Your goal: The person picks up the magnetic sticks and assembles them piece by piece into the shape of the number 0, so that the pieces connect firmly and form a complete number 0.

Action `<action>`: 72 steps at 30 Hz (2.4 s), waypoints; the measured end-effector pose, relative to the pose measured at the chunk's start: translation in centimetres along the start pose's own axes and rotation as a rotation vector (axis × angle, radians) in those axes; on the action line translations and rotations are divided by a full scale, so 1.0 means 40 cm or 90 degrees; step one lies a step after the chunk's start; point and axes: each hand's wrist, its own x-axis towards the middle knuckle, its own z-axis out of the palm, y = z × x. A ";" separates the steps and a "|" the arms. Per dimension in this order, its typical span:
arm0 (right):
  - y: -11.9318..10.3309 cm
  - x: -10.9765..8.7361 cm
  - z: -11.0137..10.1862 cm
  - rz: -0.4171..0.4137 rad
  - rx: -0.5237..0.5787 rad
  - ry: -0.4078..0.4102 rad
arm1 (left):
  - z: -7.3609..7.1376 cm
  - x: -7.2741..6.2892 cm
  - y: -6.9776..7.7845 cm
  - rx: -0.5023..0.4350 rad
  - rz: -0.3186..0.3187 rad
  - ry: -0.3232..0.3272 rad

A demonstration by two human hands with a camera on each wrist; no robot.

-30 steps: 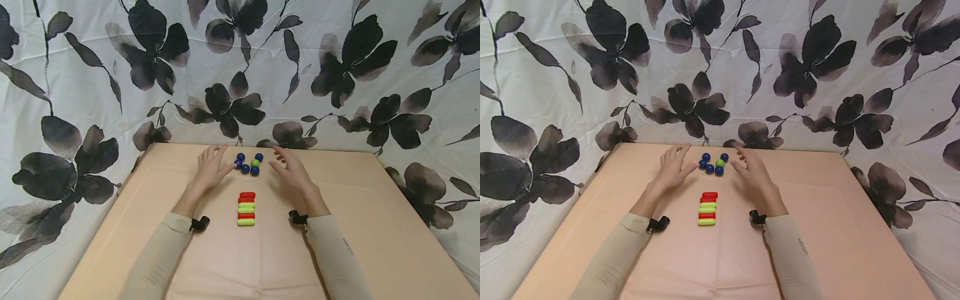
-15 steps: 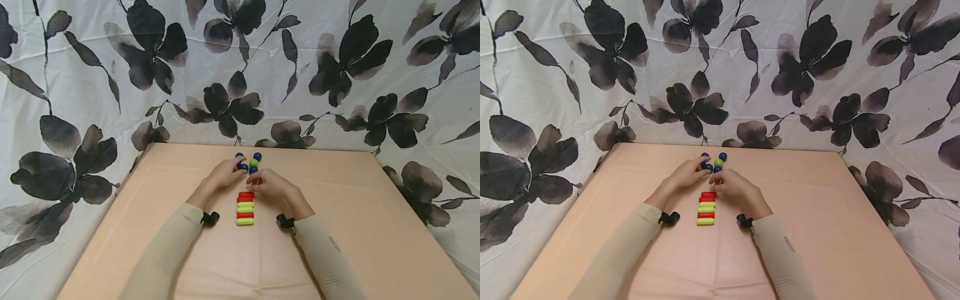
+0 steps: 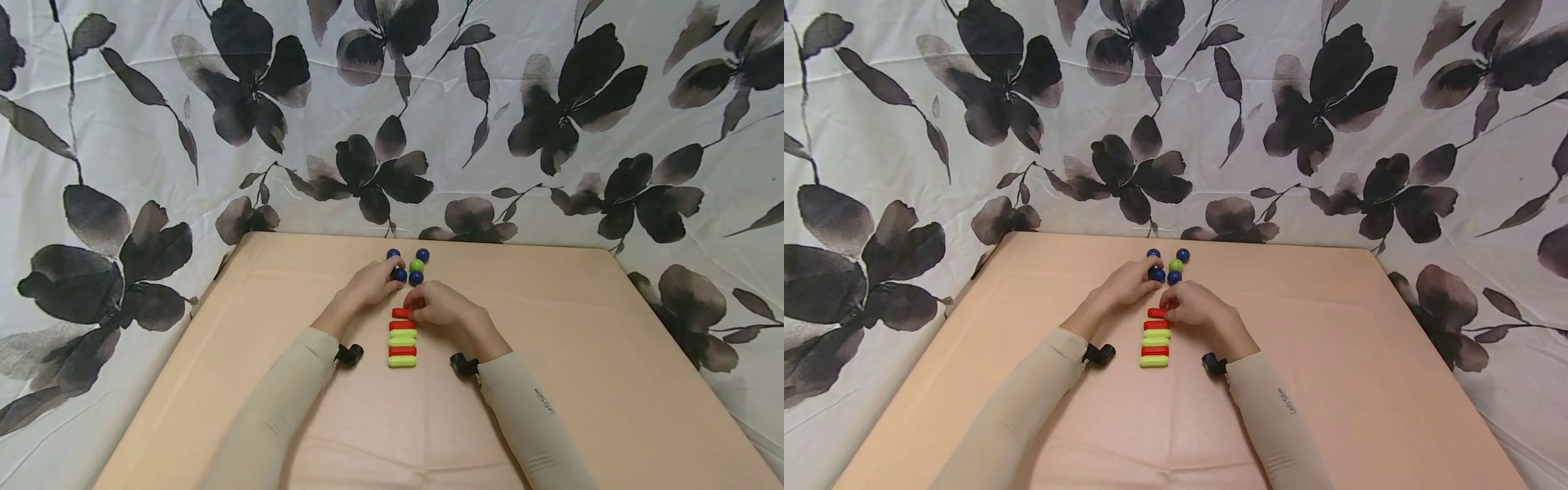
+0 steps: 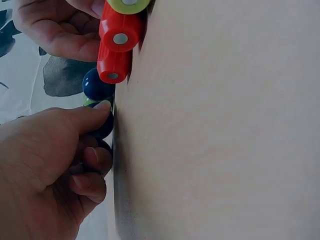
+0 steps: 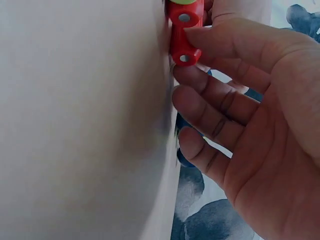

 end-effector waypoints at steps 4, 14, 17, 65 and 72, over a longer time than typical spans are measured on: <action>-0.002 0.003 0.005 -0.010 -0.037 0.013 | -0.002 0.002 0.005 0.017 0.003 0.000; 0.008 -0.005 0.008 0.009 -0.031 0.060 | -0.014 -0.043 -0.025 -0.086 0.004 0.034; 0.008 -0.012 -0.004 0.032 -0.001 0.103 | -0.022 -0.065 -0.051 -0.165 0.019 0.042; 0.017 0.025 -0.014 0.023 -0.026 0.205 | -0.009 -0.089 -0.070 -0.275 0.006 0.005; 0.034 0.020 -0.020 0.052 -0.019 0.286 | -0.012 -0.085 -0.072 -0.282 0.009 0.009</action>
